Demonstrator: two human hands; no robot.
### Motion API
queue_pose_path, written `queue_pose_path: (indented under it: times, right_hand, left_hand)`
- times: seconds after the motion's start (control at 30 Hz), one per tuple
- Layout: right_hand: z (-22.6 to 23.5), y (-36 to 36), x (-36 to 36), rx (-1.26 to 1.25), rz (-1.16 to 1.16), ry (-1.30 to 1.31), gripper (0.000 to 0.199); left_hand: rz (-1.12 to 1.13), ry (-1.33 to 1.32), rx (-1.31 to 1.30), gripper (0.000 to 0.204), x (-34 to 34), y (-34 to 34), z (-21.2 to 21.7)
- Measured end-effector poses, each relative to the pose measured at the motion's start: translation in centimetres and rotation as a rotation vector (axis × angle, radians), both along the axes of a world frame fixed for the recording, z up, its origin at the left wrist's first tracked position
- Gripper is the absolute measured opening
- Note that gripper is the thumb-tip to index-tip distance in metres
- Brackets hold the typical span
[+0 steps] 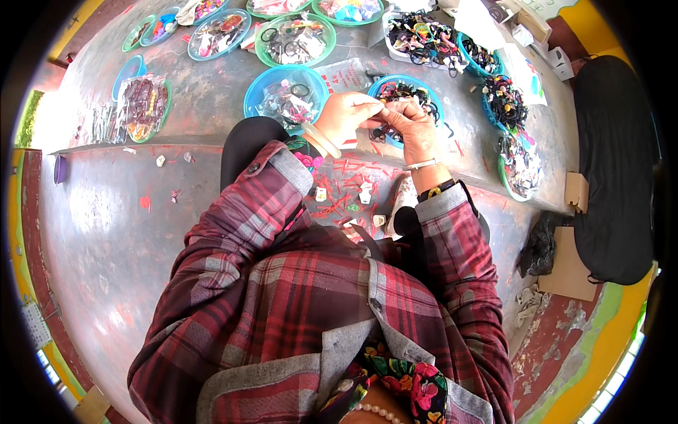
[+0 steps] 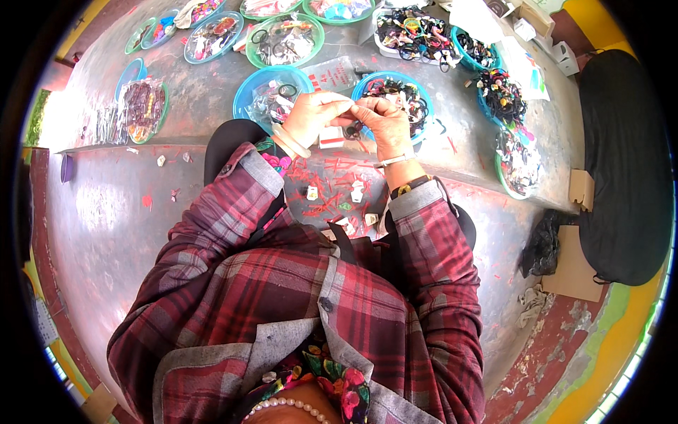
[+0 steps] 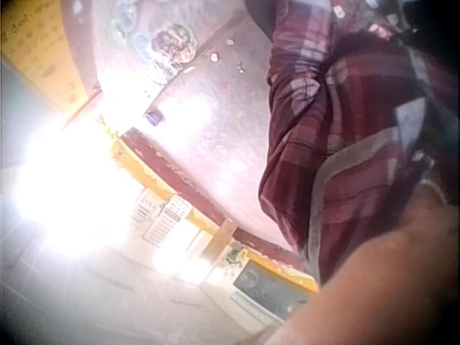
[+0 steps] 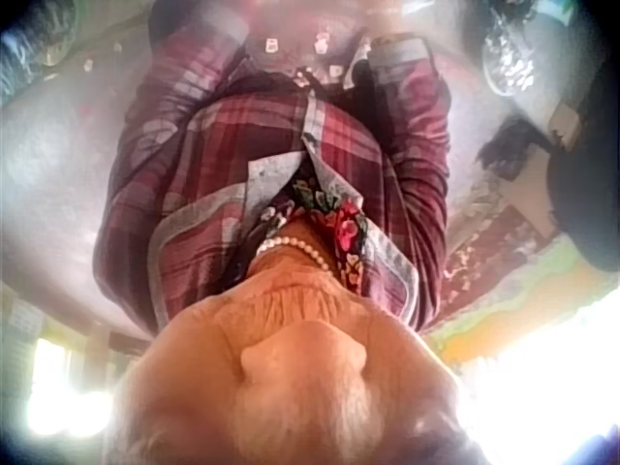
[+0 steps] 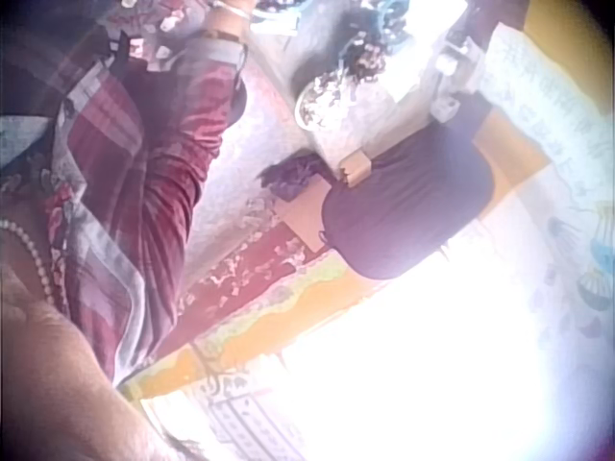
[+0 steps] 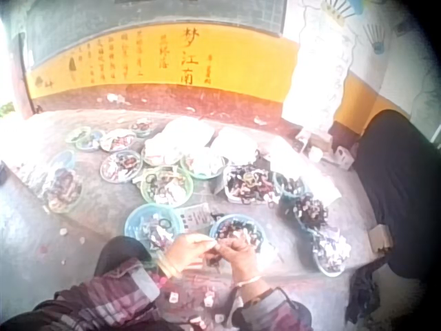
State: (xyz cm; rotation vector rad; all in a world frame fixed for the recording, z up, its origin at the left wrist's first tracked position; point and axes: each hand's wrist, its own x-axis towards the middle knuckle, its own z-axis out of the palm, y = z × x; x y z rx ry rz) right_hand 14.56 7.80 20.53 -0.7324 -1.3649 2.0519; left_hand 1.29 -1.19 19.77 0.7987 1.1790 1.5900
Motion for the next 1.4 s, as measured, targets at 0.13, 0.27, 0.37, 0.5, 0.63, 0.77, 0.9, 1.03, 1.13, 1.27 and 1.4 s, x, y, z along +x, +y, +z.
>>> queue_pose_path:
  times: [0.13,0.27,0.37,0.5,0.63,0.77,0.9,1.03,1.13,1.27,1.4]
  right_hand:
    - [-0.9,0.5,0.1,0.04,-0.052,0.012,0.009]
    - [-0.3,0.4,0.3,0.071,-0.066,0.014,0.009]
    - [0.1,0.6,0.5,0.071,-0.071,0.013,0.009]
    - [0.2,0.9,0.6,0.069,-0.087,0.011,0.009]
    - [0.4,0.8,0.6,0.157,-0.103,0.018,0.007]
    - [0.8,0.6,0.6,0.127,-0.103,0.009,0.007]
    - [0.9,0.7,0.8,0.085,-0.129,0.014,0.009]
    - [1.2,0.8,1.1,0.068,-0.131,0.014,0.009]
    - [0.9,0.6,1.0,0.139,-0.102,0.009,0.007]
    - [0.8,-0.2,0.9,0.203,-0.054,0.002,0.005]
    - [0.8,-0.5,1.0,0.238,-0.025,0.022,0.005]
  left_hand:
    - [-0.006,0.04,-0.014,0.023,0.1,0.0,0.1]
    - [-0.034,0.021,0.0,0.025,0.0,-0.2,0.7]
    - [-0.076,-0.012,0.022,0.027,-0.1,-0.2,1.2]
    - [-0.097,-0.042,0.039,0.029,-0.2,-0.4,1.4]
    - [-0.116,-0.109,0.044,0.03,-0.2,-0.4,1.7]
    - [-0.126,-0.128,0.027,0.031,-0.4,-0.3,1.4]
    - [-0.179,-0.251,0.053,0.03,-0.9,-0.2,0.8]
    - [-0.123,-0.25,0.075,0.028,-0.4,-0.5,1.1]
    - [-0.131,-0.154,0.017,0.027,-0.1,-0.3,0.9]
    - [-0.093,-0.006,-0.052,0.025,0.6,-0.5,1.3]
    - [-0.066,0.118,-0.113,0.025,0.6,-1.1,1.5]
